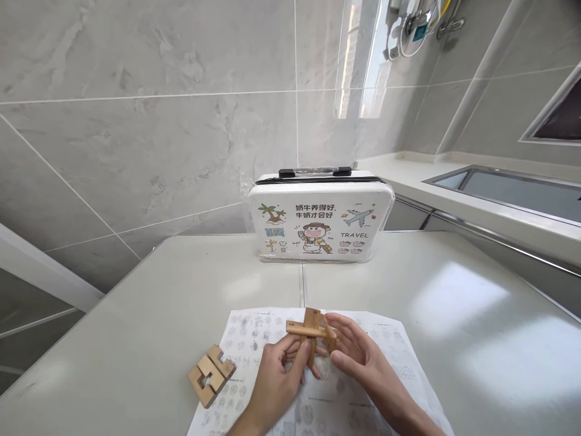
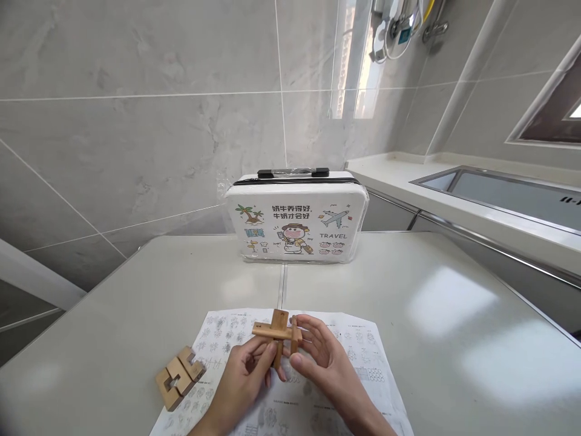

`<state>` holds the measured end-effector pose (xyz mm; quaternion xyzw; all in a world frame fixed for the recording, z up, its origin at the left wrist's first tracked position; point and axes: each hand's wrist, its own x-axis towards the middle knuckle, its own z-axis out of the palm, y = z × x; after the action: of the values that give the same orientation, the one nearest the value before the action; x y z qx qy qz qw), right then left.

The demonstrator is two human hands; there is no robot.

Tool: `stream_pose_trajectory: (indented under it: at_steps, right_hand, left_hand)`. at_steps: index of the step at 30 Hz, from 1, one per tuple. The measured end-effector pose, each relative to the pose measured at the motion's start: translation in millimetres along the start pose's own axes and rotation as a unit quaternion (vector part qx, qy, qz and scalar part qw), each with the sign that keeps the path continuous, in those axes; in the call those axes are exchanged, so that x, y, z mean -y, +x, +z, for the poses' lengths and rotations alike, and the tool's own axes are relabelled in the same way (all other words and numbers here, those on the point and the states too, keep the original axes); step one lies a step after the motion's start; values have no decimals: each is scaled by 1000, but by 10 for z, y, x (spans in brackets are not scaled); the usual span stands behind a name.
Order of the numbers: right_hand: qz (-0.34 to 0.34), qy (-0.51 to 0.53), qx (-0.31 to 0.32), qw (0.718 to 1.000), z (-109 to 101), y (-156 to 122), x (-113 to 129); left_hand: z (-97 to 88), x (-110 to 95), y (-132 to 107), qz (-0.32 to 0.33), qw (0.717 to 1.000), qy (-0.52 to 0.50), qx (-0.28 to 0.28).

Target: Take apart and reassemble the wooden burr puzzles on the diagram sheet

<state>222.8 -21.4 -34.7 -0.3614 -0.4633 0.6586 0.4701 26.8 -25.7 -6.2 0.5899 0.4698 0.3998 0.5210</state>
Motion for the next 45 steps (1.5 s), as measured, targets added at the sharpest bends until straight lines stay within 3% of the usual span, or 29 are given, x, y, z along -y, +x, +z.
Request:
stream_pose_trajectory:
  at_steps: [4,11,17,22,31,35,38,43,45]
  right_hand:
    - [4,10,10,1000,67,-20,22]
    - [7,29,27,999,109,-23,53]
    - [24,53,-12,998,97,-11,106]
    - [13,45,47,998,129,-17,144]
    - [2,51,65,997,143,3,161]
    - [9,-3,65,998,120,-1,195]
    - [8,-89,25,996,86,3,238]
    - [-58,-192,-47,979,-23,65,259]
    - [-41,-211,-45,976,-71,82,268]
  left_hand:
    - [17,47,-34,24,998,63,18]
    - [-21,33,-66,-12,987,131,97]
    - [-14,22,-52,-9,987,107,122]
    - [-7,22,-49,-18,986,103,133]
    - [-6,15,-24,-13,989,74,126]
    - [-11,11,-23,-6,990,65,124]
    - [-26,19,-19,4,991,52,121]
    - [-71,101,-5,-8,991,-20,134]
    - [-88,134,3,-14,989,-45,137]
